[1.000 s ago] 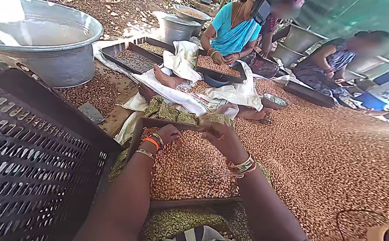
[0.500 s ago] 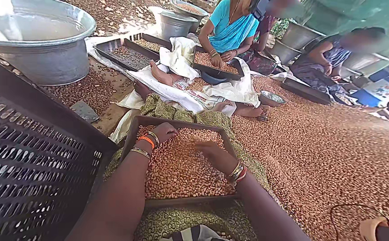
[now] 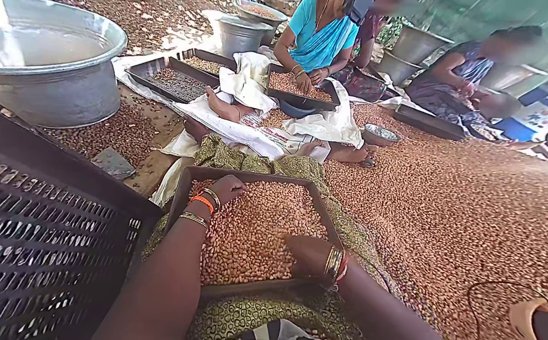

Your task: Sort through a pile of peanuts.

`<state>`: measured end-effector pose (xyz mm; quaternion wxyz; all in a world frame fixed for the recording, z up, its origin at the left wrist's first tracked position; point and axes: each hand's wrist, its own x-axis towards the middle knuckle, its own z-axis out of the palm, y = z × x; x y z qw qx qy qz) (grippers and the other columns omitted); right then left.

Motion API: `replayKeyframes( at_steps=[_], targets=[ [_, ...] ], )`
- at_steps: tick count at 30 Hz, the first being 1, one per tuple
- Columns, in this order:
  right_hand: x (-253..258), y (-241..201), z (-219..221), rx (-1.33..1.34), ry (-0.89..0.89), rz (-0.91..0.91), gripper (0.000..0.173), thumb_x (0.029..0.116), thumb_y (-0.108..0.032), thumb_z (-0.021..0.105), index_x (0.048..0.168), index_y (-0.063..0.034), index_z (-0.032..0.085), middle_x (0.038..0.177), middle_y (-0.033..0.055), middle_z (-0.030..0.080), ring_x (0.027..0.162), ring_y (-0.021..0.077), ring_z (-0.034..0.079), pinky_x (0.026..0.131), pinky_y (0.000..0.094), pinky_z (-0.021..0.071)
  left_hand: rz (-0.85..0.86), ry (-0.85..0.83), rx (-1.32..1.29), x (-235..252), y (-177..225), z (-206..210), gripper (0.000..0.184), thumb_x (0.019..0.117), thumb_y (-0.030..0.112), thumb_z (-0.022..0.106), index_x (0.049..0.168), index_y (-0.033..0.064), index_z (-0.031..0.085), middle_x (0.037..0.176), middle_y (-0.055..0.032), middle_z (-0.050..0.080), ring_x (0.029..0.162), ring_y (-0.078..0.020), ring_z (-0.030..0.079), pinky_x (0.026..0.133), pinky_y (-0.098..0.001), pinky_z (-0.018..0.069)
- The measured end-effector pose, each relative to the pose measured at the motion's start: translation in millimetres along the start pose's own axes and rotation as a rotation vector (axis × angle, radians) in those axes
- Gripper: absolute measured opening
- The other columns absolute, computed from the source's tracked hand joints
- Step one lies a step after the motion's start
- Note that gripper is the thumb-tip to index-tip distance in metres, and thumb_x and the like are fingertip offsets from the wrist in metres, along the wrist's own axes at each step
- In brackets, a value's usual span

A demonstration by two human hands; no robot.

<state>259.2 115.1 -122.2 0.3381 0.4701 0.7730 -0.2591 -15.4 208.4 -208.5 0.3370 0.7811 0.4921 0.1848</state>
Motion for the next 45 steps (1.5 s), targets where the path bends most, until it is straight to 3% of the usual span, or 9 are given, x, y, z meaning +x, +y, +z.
replayKeyframes(
  at_steps=[5,7,12,21,25,29,32,36,45],
  targets=[
    [15,-43,2,0.172,0.159,-0.419,0.066,0.0940,-0.014,0.074,0.150,-0.0002,0.043,0.135,0.0259,0.061,0.124,0.0399,0.062,0.105,0.0562,0.0496,0.023,0.010,-0.004,-1,0,-1,0.028,0.1061,0.009,0.052,0.121,-0.0055,0.071,0.126,-0.0221,0.068,0.130,-0.0320,0.058,0.116,-0.0417,0.0367],
    [28,-41,-7,0.262,0.279,-0.598,0.051,0.0972,-0.008,0.068,0.144,0.0029,0.052,0.135,0.0255,0.062,0.115,0.0360,0.066,0.102,0.0491,0.0529,0.013,0.007,-0.005,-1,1,-1,0.028,0.1063,0.009,0.053,0.122,-0.0055,0.070,0.127,-0.0220,0.068,0.131,-0.0321,0.057,0.117,-0.0417,0.0356],
    [63,-20,-45,0.058,0.491,-0.433,0.027,0.1032,-0.005,0.051,0.117,0.0008,0.073,0.120,0.0208,0.071,0.119,0.0329,0.065,0.107,0.0466,0.0480,0.017,0.006,-0.009,1,-2,-1,0.027,0.1066,0.010,0.052,0.121,-0.0042,0.071,0.126,-0.0202,0.069,0.129,-0.0314,0.058,0.116,-0.0419,0.0371],
    [90,-18,-29,0.029,0.563,-0.272,0.025,0.1019,-0.015,0.056,0.117,-0.0010,0.070,0.122,0.0186,0.068,0.115,0.0335,0.066,0.098,0.0527,0.0531,0.067,0.043,0.045,2,-4,2,0.023,0.1045,0.008,0.056,0.115,-0.0020,0.075,0.117,-0.0180,0.072,0.122,-0.0300,0.062,0.114,-0.0414,0.0401],
    [80,5,-32,0.312,0.665,-0.397,0.021,0.0974,-0.010,0.063,0.111,0.0053,0.070,0.112,0.0208,0.067,0.097,0.0263,0.066,0.090,0.0381,0.0550,0.058,0.052,0.031,0,-3,4,0.023,0.1043,0.007,0.057,0.116,-0.0026,0.074,0.120,-0.0188,0.072,0.125,-0.0309,0.061,0.115,-0.0418,0.0392],
    [37,46,-35,0.556,0.195,-0.733,0.012,0.0927,-0.006,0.068,0.098,0.0042,0.069,0.086,0.0065,0.071,0.075,0.0092,0.067,0.072,0.0285,0.0577,0.057,0.032,0.024,0,-4,0,0.025,0.1056,0.009,0.055,0.119,-0.0030,0.073,0.122,-0.0194,0.071,0.126,-0.0309,0.061,0.116,-0.0409,0.0379],
    [35,58,-22,0.592,-0.153,-1.004,0.024,0.0929,-0.025,0.072,0.095,-0.0012,0.074,0.087,-0.0019,0.077,0.073,0.0007,0.070,0.067,0.0211,0.0592,0.052,0.031,0.020,1,-4,1,0.026,0.1058,0.009,0.054,0.118,-0.0032,0.073,0.121,-0.0191,0.071,0.126,-0.0303,0.061,0.115,-0.0404,0.0386],
    [53,23,-13,0.224,0.445,-0.711,0.013,0.0929,-0.004,0.069,0.102,0.0020,0.077,0.099,0.0172,0.073,0.094,0.0254,0.069,0.092,0.0408,0.0549,0.048,0.045,0.025,0,-3,2,0.024,0.1050,0.008,0.056,0.117,-0.0031,0.074,0.119,-0.0193,0.072,0.124,-0.0309,0.062,0.114,-0.0412,0.0400],
    [69,7,-4,0.009,0.519,-0.497,0.020,0.0971,-0.012,0.061,0.111,-0.0034,0.074,0.112,0.0181,0.070,0.105,0.0338,0.069,0.089,0.0533,0.0564,0.020,0.037,0.018,1,-2,1,0.025,0.1058,0.010,0.055,0.117,-0.0020,0.074,0.121,-0.0175,0.071,0.127,-0.0287,0.060,0.115,-0.0404,0.0391]
  ],
)
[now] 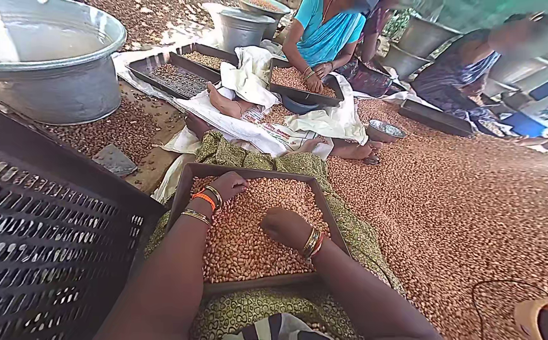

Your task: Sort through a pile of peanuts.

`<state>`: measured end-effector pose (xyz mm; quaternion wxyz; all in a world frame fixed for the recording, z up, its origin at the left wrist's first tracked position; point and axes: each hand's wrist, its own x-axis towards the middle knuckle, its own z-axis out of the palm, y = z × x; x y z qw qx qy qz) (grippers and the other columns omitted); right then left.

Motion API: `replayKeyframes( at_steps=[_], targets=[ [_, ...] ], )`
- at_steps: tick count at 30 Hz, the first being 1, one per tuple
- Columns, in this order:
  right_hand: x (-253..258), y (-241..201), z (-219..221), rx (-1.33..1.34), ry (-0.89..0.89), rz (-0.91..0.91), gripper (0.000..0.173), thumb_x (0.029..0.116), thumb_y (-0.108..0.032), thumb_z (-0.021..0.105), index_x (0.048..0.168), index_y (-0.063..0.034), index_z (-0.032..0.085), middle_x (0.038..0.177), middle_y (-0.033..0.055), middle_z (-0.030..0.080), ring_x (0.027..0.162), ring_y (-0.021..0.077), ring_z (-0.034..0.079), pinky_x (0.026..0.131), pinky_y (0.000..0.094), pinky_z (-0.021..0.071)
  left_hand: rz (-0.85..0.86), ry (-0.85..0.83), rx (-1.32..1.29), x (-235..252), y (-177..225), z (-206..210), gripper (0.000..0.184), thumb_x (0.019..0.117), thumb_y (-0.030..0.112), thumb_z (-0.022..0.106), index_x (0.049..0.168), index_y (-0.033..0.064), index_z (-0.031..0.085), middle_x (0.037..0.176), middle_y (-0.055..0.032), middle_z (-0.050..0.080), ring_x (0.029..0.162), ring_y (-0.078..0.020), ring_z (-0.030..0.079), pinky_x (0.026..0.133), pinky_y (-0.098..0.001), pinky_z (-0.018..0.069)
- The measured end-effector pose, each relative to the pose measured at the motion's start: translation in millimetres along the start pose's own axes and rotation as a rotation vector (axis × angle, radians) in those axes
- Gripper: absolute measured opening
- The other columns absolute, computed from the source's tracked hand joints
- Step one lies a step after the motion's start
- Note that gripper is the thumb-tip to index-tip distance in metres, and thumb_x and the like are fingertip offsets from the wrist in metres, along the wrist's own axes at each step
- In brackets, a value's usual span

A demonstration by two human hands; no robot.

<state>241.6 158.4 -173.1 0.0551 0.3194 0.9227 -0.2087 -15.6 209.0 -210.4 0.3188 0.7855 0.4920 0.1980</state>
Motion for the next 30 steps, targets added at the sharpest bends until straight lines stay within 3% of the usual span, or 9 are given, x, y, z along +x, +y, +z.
replayKeyframes(
  at_steps=[6,13,18,24,28,30],
  targets=[
    [-1,3,-5,0.009,-0.030,-0.003,0.021,0.0956,-0.014,0.065,0.112,-0.0058,0.074,0.110,0.0186,0.068,0.098,0.0334,0.068,0.085,0.0527,0.0563,-0.021,-0.001,-0.007,-1,1,-1,0.026,0.1064,0.012,0.054,0.119,-0.0021,0.073,0.123,-0.0181,0.070,0.128,-0.0285,0.059,0.115,-0.0402,0.0390],
    [-1,-3,-3,-0.020,-0.040,0.031,0.022,0.0942,-0.016,0.069,0.113,-0.0061,0.074,0.114,0.0177,0.068,0.105,0.0334,0.068,0.088,0.0531,0.0562,-0.012,-0.011,0.002,-2,2,-1,0.026,0.1064,0.012,0.054,0.119,-0.0018,0.073,0.122,-0.0182,0.070,0.127,-0.0287,0.059,0.115,-0.0404,0.0388],
    [0,-12,1,-0.084,-0.018,0.031,0.023,0.0969,-0.016,0.064,0.113,-0.0032,0.073,0.116,0.0176,0.069,0.107,0.0330,0.069,0.088,0.0523,0.0568,0.003,-0.005,0.014,-2,1,-1,0.025,0.1059,0.011,0.055,0.118,-0.0023,0.073,0.121,-0.0188,0.071,0.126,-0.0298,0.060,0.115,-0.0408,0.0395],
    [0,-8,6,-0.119,0.087,-0.024,0.020,0.0943,-0.016,0.063,0.103,-0.0020,0.073,0.107,0.0169,0.070,0.097,0.0326,0.070,0.078,0.0516,0.0582,0.026,0.008,0.035,0,-2,1,0.023,0.1049,0.010,0.057,0.115,-0.0018,0.074,0.118,-0.0173,0.072,0.125,-0.0293,0.061,0.114,-0.0409,0.0398],
    [-11,-4,-10,0.047,0.223,-0.030,0.016,0.0918,-0.014,0.061,0.095,-0.0014,0.070,0.115,0.0174,0.066,0.097,0.0296,0.069,0.075,0.0479,0.0585,0.021,0.003,0.025,2,-1,1,0.023,0.1048,0.009,0.057,0.116,-0.0020,0.074,0.119,-0.0179,0.072,0.125,-0.0300,0.061,0.114,-0.0417,0.0399],
    [-20,-4,-19,0.072,0.317,-0.045,0.023,0.0971,-0.012,0.051,0.089,0.0023,0.067,0.101,0.0184,0.066,0.090,0.0307,0.069,0.071,0.0472,0.0565,0.026,0.007,0.013,1,-2,2,0.022,0.1043,0.008,0.058,0.115,-0.0026,0.074,0.118,-0.0186,0.072,0.125,-0.0306,0.061,0.114,-0.0419,0.0398]
  ],
)
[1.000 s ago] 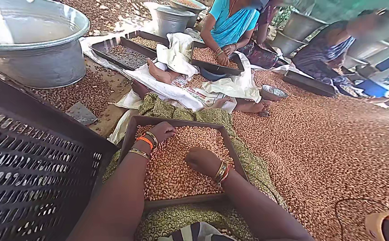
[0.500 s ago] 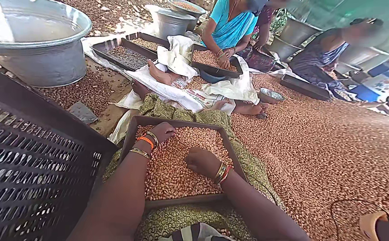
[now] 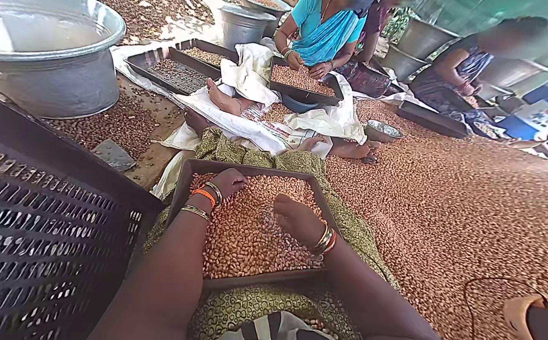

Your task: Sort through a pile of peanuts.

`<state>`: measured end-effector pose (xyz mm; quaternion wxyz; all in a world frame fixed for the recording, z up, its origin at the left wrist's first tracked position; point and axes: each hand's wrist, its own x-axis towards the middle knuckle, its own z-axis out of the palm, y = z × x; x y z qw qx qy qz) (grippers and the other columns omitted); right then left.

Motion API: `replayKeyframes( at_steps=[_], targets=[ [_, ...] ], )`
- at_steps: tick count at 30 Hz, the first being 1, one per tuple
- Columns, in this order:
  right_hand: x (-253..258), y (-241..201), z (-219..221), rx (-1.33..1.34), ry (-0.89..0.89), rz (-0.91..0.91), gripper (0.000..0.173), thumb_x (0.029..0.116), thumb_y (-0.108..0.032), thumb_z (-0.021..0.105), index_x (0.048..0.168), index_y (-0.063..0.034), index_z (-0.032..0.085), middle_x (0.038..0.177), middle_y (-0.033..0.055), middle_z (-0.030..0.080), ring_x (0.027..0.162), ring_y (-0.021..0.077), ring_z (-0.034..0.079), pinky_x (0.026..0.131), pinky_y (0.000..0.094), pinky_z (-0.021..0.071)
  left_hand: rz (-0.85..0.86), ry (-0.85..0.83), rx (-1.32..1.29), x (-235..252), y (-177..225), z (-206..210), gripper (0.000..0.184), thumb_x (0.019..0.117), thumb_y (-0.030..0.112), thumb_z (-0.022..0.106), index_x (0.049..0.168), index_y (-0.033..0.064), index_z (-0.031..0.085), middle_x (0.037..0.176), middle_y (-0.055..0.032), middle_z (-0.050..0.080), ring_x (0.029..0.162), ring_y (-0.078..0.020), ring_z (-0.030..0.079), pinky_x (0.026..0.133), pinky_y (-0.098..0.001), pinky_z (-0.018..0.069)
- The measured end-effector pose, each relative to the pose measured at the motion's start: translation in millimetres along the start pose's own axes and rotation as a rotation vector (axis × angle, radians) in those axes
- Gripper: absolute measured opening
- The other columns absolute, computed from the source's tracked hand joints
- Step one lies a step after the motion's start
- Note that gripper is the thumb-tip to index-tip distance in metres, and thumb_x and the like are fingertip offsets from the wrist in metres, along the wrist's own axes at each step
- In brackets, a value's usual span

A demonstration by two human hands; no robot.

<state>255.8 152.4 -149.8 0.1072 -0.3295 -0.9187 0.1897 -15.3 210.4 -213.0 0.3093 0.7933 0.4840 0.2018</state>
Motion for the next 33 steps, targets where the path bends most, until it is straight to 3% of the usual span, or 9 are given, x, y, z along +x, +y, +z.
replayKeyframes(
  at_steps=[4,8,10,12,15,17,23,26,33],
  targets=[
    [-5,-6,-37,-0.114,-0.380,0.091,0.040,0.1065,-0.026,0.049,0.087,0.0046,0.065,0.089,0.0214,0.066,0.088,0.0376,0.067,0.077,0.0565,0.0520,-0.003,-0.004,-0.015,-1,0,-2,0.024,0.1048,0.009,0.057,0.116,-0.0026,0.074,0.120,-0.0186,0.072,0.125,-0.0302,0.061,0.114,-0.0414,0.0395],
    [6,-16,-40,-0.115,-0.843,0.069,0.021,0.0987,-0.016,0.069,0.103,0.0031,0.075,0.096,0.0222,0.072,0.093,0.0391,0.069,0.087,0.0613,0.0519,-0.026,-0.029,-0.021,-1,2,-3,0.027,0.1066,0.011,0.053,0.121,-0.0031,0.072,0.124,-0.0200,0.070,0.129,-0.0310,0.059,0.116,-0.0419,0.0382],
    [11,-21,-35,0.064,-0.594,-0.068,0.015,0.0946,-0.009,0.071,0.097,0.0044,0.076,0.091,0.0190,0.074,0.087,0.0309,0.071,0.085,0.0520,0.0555,-0.012,-0.026,-0.028,-1,1,-3,0.027,0.1064,0.010,0.053,0.121,-0.0042,0.071,0.125,-0.0211,0.069,0.129,-0.0320,0.059,0.116,-0.0425,0.0380],
    [19,-29,-25,0.472,-0.056,-0.135,0.020,0.0951,-0.005,0.068,0.108,0.0104,0.072,0.101,0.0154,0.075,0.087,0.0157,0.072,0.086,0.0338,0.0599,0.012,-0.012,-0.039,0,-1,0,0.026,0.1053,0.008,0.054,0.119,-0.0052,0.072,0.123,-0.0219,0.070,0.127,-0.0328,0.059,0.115,-0.0428,0.0387],
    [35,-27,-28,0.654,0.447,-0.096,0.026,0.0987,-0.003,0.062,0.121,0.0097,0.062,0.104,0.0093,0.074,0.086,0.0098,0.073,0.083,0.0284,0.0631,0.015,-0.018,-0.039,-3,0,-2,0.026,0.1053,0.008,0.054,0.119,-0.0066,0.071,0.124,-0.0236,0.069,0.128,-0.0342,0.059,0.116,-0.0435,0.0374],
    [23,-9,-44,0.298,0.385,0.078,0.025,0.0998,-0.012,0.063,0.117,0.0056,0.069,0.100,0.0100,0.074,0.085,0.0105,0.071,0.084,0.0270,0.0603,0.018,-0.030,-0.024,-4,3,-5,0.027,0.1059,0.008,0.053,0.120,-0.0068,0.070,0.126,-0.0243,0.068,0.130,-0.0350,0.057,0.117,-0.0432,0.0358],
    [-22,40,-44,-0.197,-0.451,0.763,0.070,0.0934,-0.048,0.074,0.140,0.0012,0.057,0.126,0.0275,0.066,0.118,0.0448,0.064,0.100,0.0651,0.0493,0.032,-0.049,-0.003,-1,5,-6,0.027,0.1056,0.008,0.053,0.121,-0.0061,0.071,0.126,-0.0244,0.068,0.131,-0.0357,0.057,0.119,-0.0430,0.0338],
    [-23,30,-23,-0.174,-0.620,0.732,0.094,0.0834,-0.050,0.083,0.149,0.0053,0.043,0.138,0.0294,0.058,0.129,0.0446,0.058,0.107,0.0636,0.0453,0.037,-0.034,-0.005,-2,4,-4,0.029,0.1066,0.010,0.052,0.120,-0.0060,0.071,0.123,-0.0237,0.069,0.128,-0.0346,0.059,0.117,-0.0429,0.0369],
    [21,-24,16,0.074,-0.490,0.446,0.093,0.0836,-0.041,0.085,0.147,0.0100,0.039,0.137,0.0302,0.057,0.129,0.0409,0.058,0.108,0.0573,0.0464,-0.046,-0.022,-0.110,-6,9,-13,0.040,0.1122,0.020,0.041,0.122,-0.0062,0.070,0.124,-0.0269,0.067,0.126,-0.0360,0.060,0.114,-0.0467,0.0395]
  ],
)
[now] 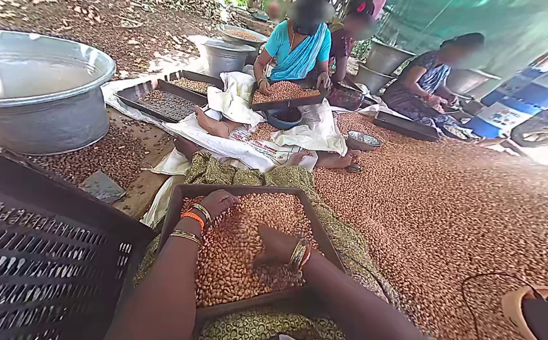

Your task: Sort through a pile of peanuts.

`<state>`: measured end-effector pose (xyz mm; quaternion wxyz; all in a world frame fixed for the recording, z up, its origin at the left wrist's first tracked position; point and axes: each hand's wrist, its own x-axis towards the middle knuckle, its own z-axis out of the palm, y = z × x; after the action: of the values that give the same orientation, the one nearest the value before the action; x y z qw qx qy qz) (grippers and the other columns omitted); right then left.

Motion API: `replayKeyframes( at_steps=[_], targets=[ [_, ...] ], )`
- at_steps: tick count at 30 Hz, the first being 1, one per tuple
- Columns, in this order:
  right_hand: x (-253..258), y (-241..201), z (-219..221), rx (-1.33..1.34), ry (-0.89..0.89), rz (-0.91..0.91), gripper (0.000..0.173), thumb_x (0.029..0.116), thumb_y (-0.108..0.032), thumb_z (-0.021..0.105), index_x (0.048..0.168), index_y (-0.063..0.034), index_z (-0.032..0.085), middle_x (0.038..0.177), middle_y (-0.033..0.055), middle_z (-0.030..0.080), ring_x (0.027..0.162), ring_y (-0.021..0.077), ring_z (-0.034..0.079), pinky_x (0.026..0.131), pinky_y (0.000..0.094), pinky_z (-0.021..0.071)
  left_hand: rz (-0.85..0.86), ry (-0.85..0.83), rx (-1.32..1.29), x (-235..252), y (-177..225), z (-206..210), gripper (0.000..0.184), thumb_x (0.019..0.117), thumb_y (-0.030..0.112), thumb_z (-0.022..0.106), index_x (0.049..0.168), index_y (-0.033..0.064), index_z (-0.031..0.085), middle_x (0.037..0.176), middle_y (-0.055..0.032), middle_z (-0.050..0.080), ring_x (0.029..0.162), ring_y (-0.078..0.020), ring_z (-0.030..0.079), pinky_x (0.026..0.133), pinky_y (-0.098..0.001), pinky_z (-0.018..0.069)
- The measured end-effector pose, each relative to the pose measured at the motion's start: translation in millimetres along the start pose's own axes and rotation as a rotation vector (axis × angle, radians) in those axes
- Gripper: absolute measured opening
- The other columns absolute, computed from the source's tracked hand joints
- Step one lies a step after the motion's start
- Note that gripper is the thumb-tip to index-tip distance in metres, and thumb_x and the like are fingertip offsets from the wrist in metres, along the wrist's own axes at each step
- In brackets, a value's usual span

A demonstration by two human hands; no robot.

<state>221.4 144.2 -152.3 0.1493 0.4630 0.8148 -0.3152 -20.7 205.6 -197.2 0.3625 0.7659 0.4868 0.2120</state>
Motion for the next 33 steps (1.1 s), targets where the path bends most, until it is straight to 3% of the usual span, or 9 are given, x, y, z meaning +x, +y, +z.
replayKeyframes(
  at_steps=[3,6,8,11,16,18,20,26,33],
  targets=[
    [7,-42,11,0.085,0.035,-0.130,0.103,0.0876,-0.033,0.083,0.163,-0.0025,0.020,0.155,0.0292,0.040,0.136,0.0412,0.052,0.110,0.0553,0.0470,-0.112,0.003,-0.064,-5,3,-6,0.044,0.1139,0.023,0.035,0.125,-0.0024,0.069,0.125,-0.0217,0.068,0.121,-0.0286,0.062,0.110,-0.0426,0.0418],
    [-1,-69,23,-0.006,0.018,-0.364,0.076,0.0937,-0.028,0.077,0.159,-0.0151,0.041,0.166,0.0243,0.028,0.140,0.0476,0.046,0.107,0.0586,0.0473,-0.144,-0.015,-0.086,-5,2,-9,0.046,0.1144,0.027,0.034,0.125,-0.0018,0.068,0.123,-0.0208,0.067,0.115,-0.0271,0.062,0.105,-0.0443,0.0433],
    [-2,-66,35,-0.094,-0.021,-0.592,0.050,0.0994,-0.020,0.069,0.148,-0.0158,0.058,0.164,0.0212,0.037,0.143,0.0505,0.041,0.115,0.0637,0.0374,-0.129,-0.012,-0.079,-6,-1,-10,0.046,0.1142,0.027,0.034,0.125,-0.0007,0.069,0.124,-0.0187,0.068,0.116,-0.0248,0.063,0.106,-0.0432,0.0436],
    [-5,-40,39,-0.163,-0.072,-0.814,0.033,0.0975,-0.008,0.066,0.129,-0.0124,0.072,0.146,0.0199,0.059,0.139,0.0442,0.050,0.120,0.0641,0.0301,-0.116,-0.009,-0.078,-5,-3,-8,0.046,0.1141,0.027,0.035,0.126,-0.0004,0.069,0.125,-0.0186,0.068,0.117,-0.0253,0.063,0.106,-0.0433,0.0435],
    [-23,10,-1,-0.223,-0.291,-0.609,0.030,0.0845,0.000,0.077,0.114,-0.0049,0.078,0.133,0.0234,0.064,0.123,0.0411,0.062,0.104,0.0575,0.0491,-0.113,-0.011,-0.090,-5,-2,-7,0.045,0.1141,0.026,0.035,0.124,-0.0009,0.070,0.125,-0.0180,0.069,0.118,-0.0247,0.063,0.107,-0.0424,0.0430],
    [-27,20,-25,-0.312,-0.353,-0.358,0.029,0.0878,-0.005,0.078,0.116,-0.0029,0.076,0.133,0.0219,0.065,0.122,0.0402,0.062,0.104,0.0599,0.0483,-0.125,-0.012,-0.096,-5,0,-8,0.045,0.1141,0.027,0.035,0.126,-0.0010,0.069,0.127,-0.0182,0.068,0.120,-0.0250,0.062,0.108,-0.0425,0.0423],
    [-25,28,-39,-0.336,-0.249,-0.225,0.024,0.0918,-0.010,0.075,0.114,-0.0012,0.076,0.124,0.0226,0.069,0.118,0.0419,0.065,0.100,0.0636,0.0497,-0.124,-0.010,-0.093,-4,0,-6,0.045,0.1141,0.027,0.035,0.125,-0.0008,0.069,0.124,-0.0184,0.068,0.117,-0.0246,0.062,0.107,-0.0426,0.0426],
    [16,3,-24,-0.094,0.216,-0.473,0.021,0.1000,-0.003,0.057,0.109,0.0025,0.076,0.109,0.0208,0.074,0.109,0.0332,0.069,0.103,0.0477,0.0505,-0.129,-0.005,-0.077,-4,1,-6,0.045,0.1138,0.027,0.036,0.126,-0.0008,0.069,0.126,-0.0179,0.068,0.120,-0.0252,0.062,0.109,-0.0437,0.0415],
    [46,1,15,-0.062,0.258,-0.444,0.020,0.1005,-0.007,0.059,0.110,0.0008,0.074,0.115,0.0187,0.071,0.113,0.0305,0.067,0.104,0.0440,0.0514,-0.143,0.019,-0.093,-5,-2,-4,0.044,0.1134,0.028,0.038,0.123,-0.0014,0.070,0.122,-0.0178,0.069,0.113,-0.0232,0.063,0.105,-0.0418,0.0437]
  ],
)
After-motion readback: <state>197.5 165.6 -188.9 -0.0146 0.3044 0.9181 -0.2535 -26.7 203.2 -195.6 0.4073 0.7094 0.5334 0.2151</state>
